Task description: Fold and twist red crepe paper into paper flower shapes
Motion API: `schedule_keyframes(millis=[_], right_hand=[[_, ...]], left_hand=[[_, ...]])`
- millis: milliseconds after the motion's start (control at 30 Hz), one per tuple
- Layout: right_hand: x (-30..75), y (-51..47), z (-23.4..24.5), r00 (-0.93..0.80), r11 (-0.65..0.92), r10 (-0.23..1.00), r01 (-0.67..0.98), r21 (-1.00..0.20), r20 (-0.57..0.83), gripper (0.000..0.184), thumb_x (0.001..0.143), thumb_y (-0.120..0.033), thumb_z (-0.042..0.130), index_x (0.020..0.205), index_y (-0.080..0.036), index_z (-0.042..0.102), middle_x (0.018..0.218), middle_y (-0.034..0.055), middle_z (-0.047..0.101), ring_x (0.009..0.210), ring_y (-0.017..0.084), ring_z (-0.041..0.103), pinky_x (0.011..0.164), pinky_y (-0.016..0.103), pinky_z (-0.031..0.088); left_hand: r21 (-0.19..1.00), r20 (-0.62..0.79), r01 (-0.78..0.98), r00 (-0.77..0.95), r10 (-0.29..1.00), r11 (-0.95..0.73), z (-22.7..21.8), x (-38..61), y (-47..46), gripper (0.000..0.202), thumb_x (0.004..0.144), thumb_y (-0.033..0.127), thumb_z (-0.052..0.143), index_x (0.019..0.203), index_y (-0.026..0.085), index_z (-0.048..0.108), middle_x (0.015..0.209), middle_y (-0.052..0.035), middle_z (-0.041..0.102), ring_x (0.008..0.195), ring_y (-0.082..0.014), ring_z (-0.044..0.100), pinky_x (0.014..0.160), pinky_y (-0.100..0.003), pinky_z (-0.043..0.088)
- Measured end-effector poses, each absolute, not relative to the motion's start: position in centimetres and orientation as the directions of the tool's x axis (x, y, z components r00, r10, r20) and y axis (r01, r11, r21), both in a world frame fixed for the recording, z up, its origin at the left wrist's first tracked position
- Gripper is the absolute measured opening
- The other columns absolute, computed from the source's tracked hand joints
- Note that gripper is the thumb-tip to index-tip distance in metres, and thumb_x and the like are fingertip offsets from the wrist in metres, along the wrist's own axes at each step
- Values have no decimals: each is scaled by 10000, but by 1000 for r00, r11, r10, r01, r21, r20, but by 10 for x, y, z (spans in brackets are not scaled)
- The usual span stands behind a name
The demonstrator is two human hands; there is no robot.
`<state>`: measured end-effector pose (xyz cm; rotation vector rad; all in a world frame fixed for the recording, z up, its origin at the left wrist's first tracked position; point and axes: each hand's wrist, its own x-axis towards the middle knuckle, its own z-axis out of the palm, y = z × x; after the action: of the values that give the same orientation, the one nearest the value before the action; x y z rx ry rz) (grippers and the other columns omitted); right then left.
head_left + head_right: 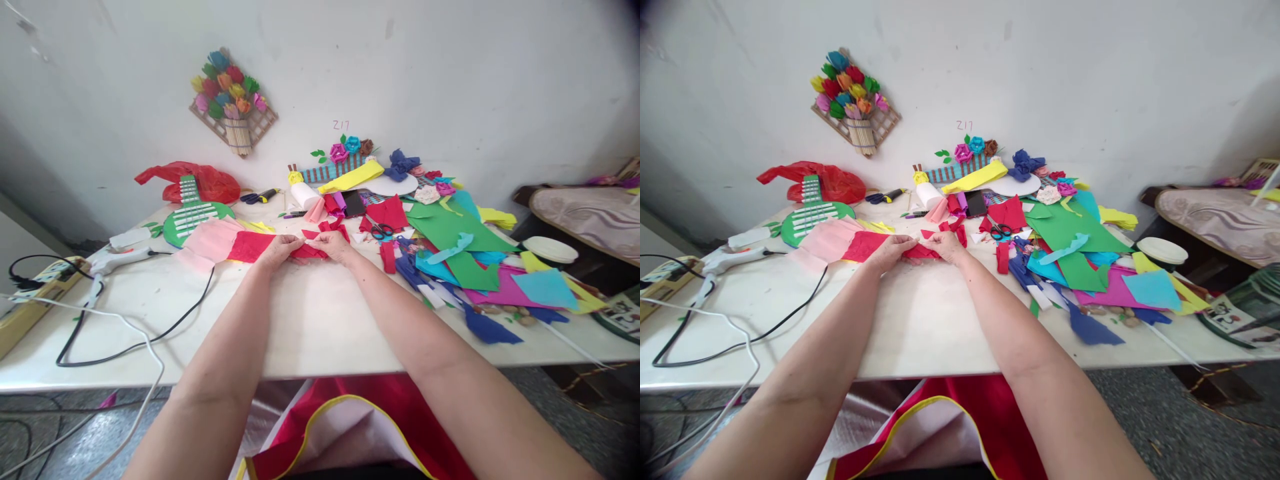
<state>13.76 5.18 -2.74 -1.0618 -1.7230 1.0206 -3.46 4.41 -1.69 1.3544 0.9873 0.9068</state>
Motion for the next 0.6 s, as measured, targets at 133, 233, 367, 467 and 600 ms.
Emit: schedule_keyframes(millis=[133, 233, 367, 467, 600], right_hand=[[138, 50, -26, -285, 303, 930, 235, -923, 233, 319, 672, -440, 605, 597, -138, 535, 438, -50, 464, 382, 47, 356, 398, 190, 276], [138, 48, -23, -283, 285, 934, 232, -930, 215, 307, 680, -424, 607, 605, -135, 534, 428, -51, 462, 361, 41, 351, 374, 181, 268], [137, 44, -21, -286, 231, 944, 212, -950, 166, 285, 684, -403, 619, 613, -142, 529, 413, -53, 463, 326, 42, 361, 335, 174, 262], [137, 44, -21, -267, 194, 954, 212, -958, 134, 260, 684, -376, 635, 620, -152, 519, 394, -56, 460, 304, 47, 367, 313, 173, 254], [135, 44, -21, -241, 191, 961, 222, -956, 136, 238, 699, -347, 625, 615, -159, 507, 379, -66, 450, 292, 44, 359, 311, 169, 263]], left_hand=[[999, -36, 46, 344, 938, 22, -18, -35, 44, 313, 617, 384, 714, 714, 120, 576, 624, -53, 664, 550, -191, 647, 538, -278, 511], [999, -30, 39, 346, 938, 18, -19, -35, 45, 315, 605, 373, 724, 716, 119, 572, 629, -56, 671, 555, -190, 650, 532, -270, 510], [998, -7, 58, 317, 948, -12, -19, -33, 45, 321, 603, 374, 727, 703, 121, 558, 585, -52, 659, 541, -190, 646, 526, -270, 510], [997, 16, 73, 308, 951, -40, -18, -32, 44, 334, 611, 396, 718, 706, 122, 551, 570, -50, 655, 528, -188, 643, 509, -261, 503], [999, 19, 39, 303, 953, -33, -17, -31, 44, 348, 585, 386, 738, 721, 125, 553, 597, -34, 661, 526, -177, 640, 518, -263, 507]])
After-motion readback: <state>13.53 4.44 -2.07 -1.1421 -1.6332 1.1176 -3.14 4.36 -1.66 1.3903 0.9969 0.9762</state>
